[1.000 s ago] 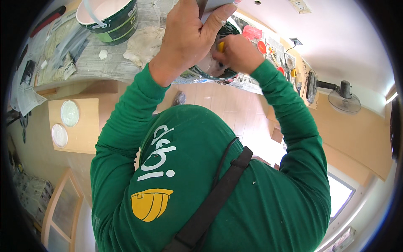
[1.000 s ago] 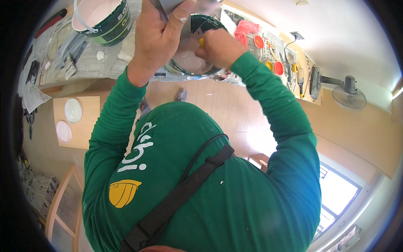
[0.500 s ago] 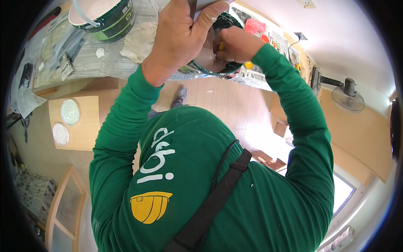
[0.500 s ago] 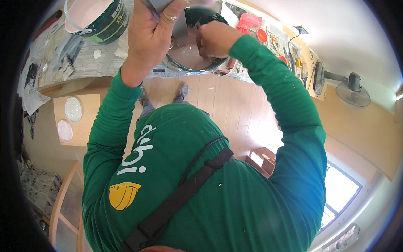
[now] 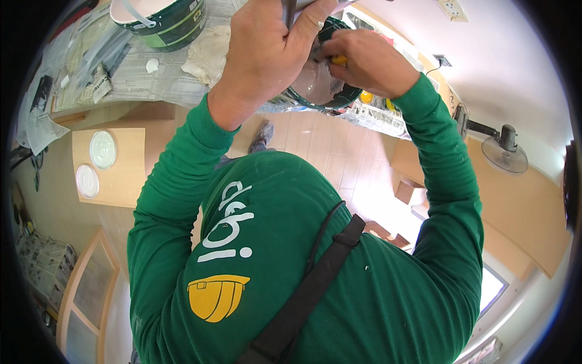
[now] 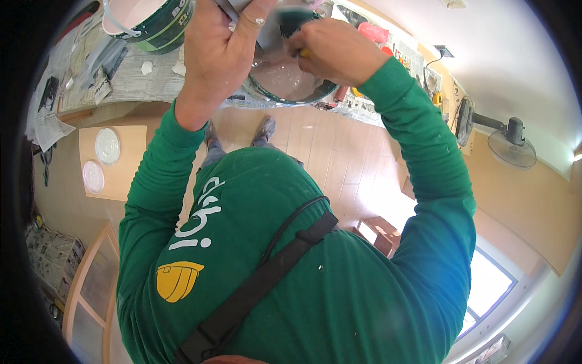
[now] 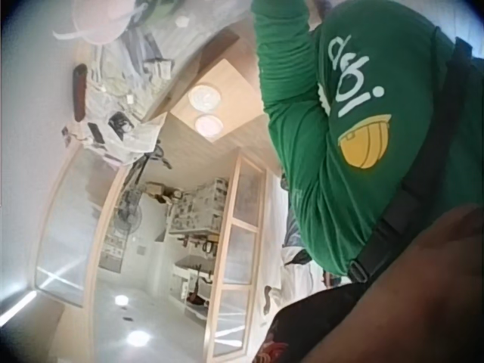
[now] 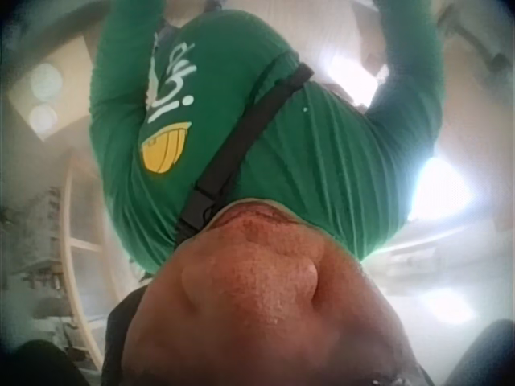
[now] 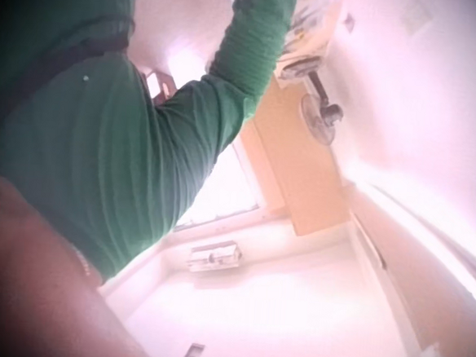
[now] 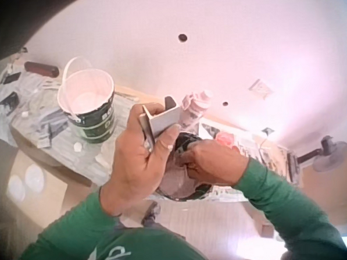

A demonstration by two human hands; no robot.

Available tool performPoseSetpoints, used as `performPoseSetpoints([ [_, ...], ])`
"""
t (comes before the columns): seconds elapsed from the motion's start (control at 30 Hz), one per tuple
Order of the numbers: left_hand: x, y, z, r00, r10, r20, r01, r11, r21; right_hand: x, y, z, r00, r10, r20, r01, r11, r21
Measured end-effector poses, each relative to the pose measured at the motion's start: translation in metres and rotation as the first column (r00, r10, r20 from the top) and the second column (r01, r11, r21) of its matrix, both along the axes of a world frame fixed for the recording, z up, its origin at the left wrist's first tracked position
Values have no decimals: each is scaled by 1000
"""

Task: The person mixes yellow and red pigments into a bucket of white paint using a wooden stick and a metal scraper. They scrape the sides of the bucket to ensure the pigments are fully incorporated into the base paint.

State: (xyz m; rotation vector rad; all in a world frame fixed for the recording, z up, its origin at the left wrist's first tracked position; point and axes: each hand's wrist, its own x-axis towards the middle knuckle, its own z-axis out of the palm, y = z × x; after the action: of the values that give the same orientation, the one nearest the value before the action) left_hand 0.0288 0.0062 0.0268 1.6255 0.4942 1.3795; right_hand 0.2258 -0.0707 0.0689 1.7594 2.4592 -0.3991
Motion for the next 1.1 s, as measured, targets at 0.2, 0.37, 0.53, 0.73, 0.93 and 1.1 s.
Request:
performPoseSetpoints([
  [0.2,3,-3,-4,992,124,14,-125,983,134,5,-6,-49,973,-87,212,124,978,-168],
  [0.37,1,-8,-2,994,112,2,-112,992,64,8,8,-54,983,-136,124,131,990,43],
  [0.53,4,-3,-5,989,142,51,-148,981,128,1,11,-52,971,-181,154,198,975,-101],
  [0.73,1,-2,1,996,88,16,-89,994,66,-5,9,-55,982,-169,78,182,960,-214],
  [0.93,0,1,-1,997,76,-10,-76,996,39,-8,11,-43,945,-317,84,327,930,-169],
  [1.1,-1,-3,8,997,67,-50,-66,998,15,-8,12,-40,908,-417,46,417,888,-192],
])
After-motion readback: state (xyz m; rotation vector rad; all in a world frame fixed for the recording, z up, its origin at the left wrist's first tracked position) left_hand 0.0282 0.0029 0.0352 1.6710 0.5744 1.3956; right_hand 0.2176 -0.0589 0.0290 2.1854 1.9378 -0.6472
